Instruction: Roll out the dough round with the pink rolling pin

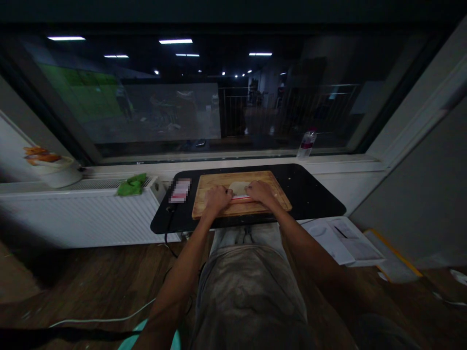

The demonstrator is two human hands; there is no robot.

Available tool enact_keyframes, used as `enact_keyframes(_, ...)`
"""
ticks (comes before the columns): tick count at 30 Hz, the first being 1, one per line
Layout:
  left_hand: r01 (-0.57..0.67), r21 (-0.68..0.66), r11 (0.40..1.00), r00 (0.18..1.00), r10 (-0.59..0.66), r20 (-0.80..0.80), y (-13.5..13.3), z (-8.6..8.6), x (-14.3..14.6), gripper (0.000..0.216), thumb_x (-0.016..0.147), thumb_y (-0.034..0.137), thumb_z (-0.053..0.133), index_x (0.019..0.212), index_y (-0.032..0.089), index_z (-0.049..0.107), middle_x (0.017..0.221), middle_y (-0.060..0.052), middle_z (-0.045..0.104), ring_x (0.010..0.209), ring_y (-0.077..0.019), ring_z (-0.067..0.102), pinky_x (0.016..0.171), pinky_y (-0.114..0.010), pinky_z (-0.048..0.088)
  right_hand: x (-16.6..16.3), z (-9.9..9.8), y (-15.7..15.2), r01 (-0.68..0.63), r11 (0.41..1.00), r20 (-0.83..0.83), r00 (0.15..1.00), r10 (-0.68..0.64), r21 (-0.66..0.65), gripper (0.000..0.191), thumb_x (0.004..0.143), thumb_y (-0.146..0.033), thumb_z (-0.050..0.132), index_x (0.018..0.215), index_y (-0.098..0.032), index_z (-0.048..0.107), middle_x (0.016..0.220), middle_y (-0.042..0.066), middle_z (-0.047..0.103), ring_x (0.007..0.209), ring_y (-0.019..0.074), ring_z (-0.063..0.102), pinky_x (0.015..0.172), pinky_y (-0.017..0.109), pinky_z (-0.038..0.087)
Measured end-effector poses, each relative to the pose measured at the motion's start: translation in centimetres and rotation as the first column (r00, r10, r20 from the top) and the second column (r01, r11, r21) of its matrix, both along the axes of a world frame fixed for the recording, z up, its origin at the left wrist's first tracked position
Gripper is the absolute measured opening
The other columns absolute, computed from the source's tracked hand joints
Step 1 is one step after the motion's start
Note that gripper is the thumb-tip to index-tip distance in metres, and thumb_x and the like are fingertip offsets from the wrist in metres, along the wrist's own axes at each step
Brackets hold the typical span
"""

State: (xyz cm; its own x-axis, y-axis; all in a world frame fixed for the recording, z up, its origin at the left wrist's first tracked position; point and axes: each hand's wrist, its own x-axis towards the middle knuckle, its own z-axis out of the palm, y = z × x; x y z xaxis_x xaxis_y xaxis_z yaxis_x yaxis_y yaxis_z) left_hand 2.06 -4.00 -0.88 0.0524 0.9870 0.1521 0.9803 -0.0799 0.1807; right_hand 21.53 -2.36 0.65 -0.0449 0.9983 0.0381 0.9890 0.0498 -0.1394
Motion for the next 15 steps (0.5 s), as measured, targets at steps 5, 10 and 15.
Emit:
enact_keyframes(5, -0.006, 0.007, 1.000, 1.000, 0.006, 0.019, 0.6, -0.3, -0.1, 0.059, 0.112, 0.047, 0.043, 0.123, 0.011, 0.088, 0.128, -0.025, 0.084, 0.122, -0.0355, 0.079, 0.101, -0.039, 0.058, 0.0, 0.3, 0.3, 0.000, 1.000, 0.000, 1.000, 0.000, 0.017, 0.051, 0.114, -0.045, 0.051, 0.134, -0.014, 0.086, 0.135, 0.022, 0.083, 0.130, 0.0335, 0.078, 0.105, 0.034, 0.055)
enact_keyframes(10, 0.030, 0.017, 0.999, 0.999, -0.031, 0.018, 1.1, -0.3, -0.5, 0.059, 0.114, 0.047, 0.041, 0.121, 0.011, 0.088, 0.127, -0.024, 0.084, 0.124, -0.0346, 0.078, 0.104, -0.039, 0.057, 0.2, 0.3, 1.1, -0.010, 0.998, -0.030, 0.999, 0.012, 0.060, 0.048, 0.115, -0.043, 0.052, 0.128, -0.015, 0.088, 0.131, 0.020, 0.085, 0.123, 0.0306, 0.080, 0.097, 0.029, 0.054)
enact_keyframes(15, 0.043, 0.038, 0.998, 0.999, -0.043, -0.002, 2.7, -0.1, -0.7, 0.056, 0.114, 0.043, 0.044, 0.121, 0.009, 0.087, 0.130, -0.026, 0.083, 0.129, -0.0353, 0.076, 0.109, -0.039, 0.056, 1.2, 1.2, 2.8, -0.012, 0.996, -0.165, 0.986, 0.026, 0.085, 0.044, 0.115, -0.036, 0.052, 0.120, -0.013, 0.089, 0.123, 0.016, 0.087, 0.109, 0.0248, 0.081, 0.083, 0.025, 0.048)
